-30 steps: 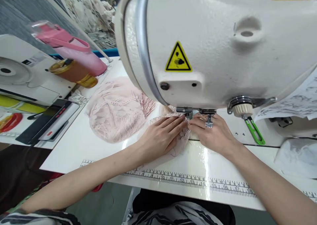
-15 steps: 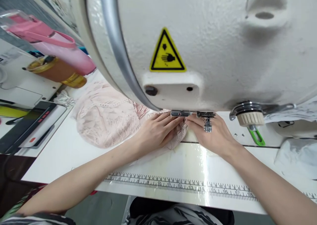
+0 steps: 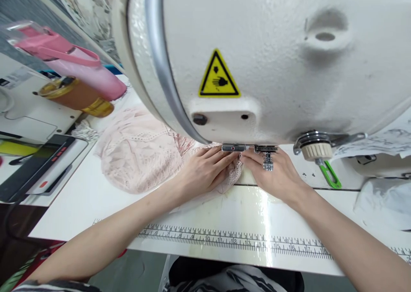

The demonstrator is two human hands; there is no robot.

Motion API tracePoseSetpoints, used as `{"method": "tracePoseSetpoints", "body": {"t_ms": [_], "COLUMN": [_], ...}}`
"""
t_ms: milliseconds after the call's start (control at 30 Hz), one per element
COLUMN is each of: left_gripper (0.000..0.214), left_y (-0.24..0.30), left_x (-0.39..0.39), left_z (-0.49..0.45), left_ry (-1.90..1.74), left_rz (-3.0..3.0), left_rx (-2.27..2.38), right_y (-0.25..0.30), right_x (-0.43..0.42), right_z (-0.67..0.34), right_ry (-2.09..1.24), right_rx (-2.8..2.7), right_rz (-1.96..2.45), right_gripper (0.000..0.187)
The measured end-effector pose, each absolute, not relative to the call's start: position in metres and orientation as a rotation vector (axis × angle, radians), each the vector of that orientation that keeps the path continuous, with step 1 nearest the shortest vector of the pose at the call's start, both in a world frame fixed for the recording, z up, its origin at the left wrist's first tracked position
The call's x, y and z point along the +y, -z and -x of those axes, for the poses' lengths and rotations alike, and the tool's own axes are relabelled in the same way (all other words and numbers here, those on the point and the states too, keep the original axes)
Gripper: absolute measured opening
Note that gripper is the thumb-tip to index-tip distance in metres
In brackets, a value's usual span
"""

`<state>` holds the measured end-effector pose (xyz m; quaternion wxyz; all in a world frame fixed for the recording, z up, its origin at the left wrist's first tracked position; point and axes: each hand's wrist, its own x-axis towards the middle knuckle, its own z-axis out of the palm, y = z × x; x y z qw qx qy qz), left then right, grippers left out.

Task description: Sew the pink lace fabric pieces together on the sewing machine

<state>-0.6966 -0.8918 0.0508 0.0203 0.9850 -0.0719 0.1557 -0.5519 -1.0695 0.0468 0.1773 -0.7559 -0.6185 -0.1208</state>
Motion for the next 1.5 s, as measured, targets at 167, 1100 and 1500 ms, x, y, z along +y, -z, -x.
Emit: {"method": "tracePoseSetpoints", "body": {"t_ms": [167,1100,1500], "left_gripper": [0.039,0.015,0.007], "left_y": [-0.051,-0.084,-0.107], "left_x": [-0.892,-0.896,-0.888], "left_z": [0.696,0.791,0.714], "left_ry": [-0.466,-0.661,-0.477], "left_rz": [-3.067,-3.058,-3.221], "left_rx": [-0.207,-0.249,-0.507], "right_y": [-0.046,-0.053,-0.057], "right_x": [-1.07,-1.066,-1.066], "right_z": [0.552,0.554,0.556], "right_ry": [0.328,0.289,0.234], "right_rx": [-1.717,-1.998,-1.984], "right_rz": [2.118,1.857,1.724], "right_gripper": [0.033,0.032,0.01]}}
